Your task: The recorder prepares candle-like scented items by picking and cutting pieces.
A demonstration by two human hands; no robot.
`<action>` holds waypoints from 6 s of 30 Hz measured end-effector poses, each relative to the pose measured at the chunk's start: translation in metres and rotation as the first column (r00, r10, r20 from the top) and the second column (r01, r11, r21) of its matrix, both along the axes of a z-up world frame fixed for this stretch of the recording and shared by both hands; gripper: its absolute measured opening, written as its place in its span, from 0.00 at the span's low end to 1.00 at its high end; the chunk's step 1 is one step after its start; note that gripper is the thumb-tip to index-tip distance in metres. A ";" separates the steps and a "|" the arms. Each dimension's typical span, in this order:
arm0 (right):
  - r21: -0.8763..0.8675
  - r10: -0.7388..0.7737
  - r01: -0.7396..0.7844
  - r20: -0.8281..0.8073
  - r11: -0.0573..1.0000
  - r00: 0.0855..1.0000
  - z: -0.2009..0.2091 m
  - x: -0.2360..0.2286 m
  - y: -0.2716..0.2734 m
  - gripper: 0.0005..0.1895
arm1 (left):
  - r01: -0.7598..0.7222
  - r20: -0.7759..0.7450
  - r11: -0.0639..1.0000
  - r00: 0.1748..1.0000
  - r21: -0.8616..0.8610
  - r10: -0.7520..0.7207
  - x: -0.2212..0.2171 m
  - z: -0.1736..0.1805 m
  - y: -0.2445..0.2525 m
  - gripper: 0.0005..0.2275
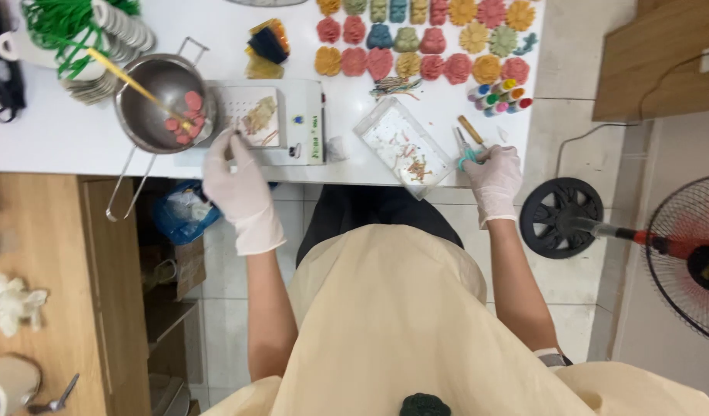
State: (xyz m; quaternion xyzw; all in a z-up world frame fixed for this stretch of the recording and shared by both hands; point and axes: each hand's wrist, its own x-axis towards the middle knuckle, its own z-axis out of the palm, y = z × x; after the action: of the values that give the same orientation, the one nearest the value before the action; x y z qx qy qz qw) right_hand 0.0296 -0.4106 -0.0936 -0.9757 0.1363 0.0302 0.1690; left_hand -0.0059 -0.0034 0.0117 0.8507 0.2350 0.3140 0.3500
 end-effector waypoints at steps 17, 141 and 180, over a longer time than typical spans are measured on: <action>0.053 -0.137 0.145 -0.139 0.988 0.981 -0.024 0.016 0.002 0.05 | 0.781 -0.478 0.312 0.591 0.541 -0.650 -0.042 0.281 -0.119 0.12; 0.208 0.321 -0.367 0.225 0.907 0.920 -0.046 0.149 0.106 0.10 | 0.720 -0.182 0.599 0.575 -0.350 -0.798 0.025 -0.053 -0.099 0.14; -0.351 0.781 -0.704 0.171 0.618 0.600 -0.051 0.169 0.117 0.18 | 0.737 -0.154 0.619 0.601 -0.272 -0.784 0.021 -0.070 -0.091 0.10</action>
State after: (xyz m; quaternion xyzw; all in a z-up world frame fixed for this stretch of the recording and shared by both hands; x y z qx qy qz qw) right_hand 0.1990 -0.2932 -0.1447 -0.9471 -0.3107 -0.0711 0.0366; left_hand 0.0149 -0.0948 -0.0587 0.8668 -0.0802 -0.0019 0.4922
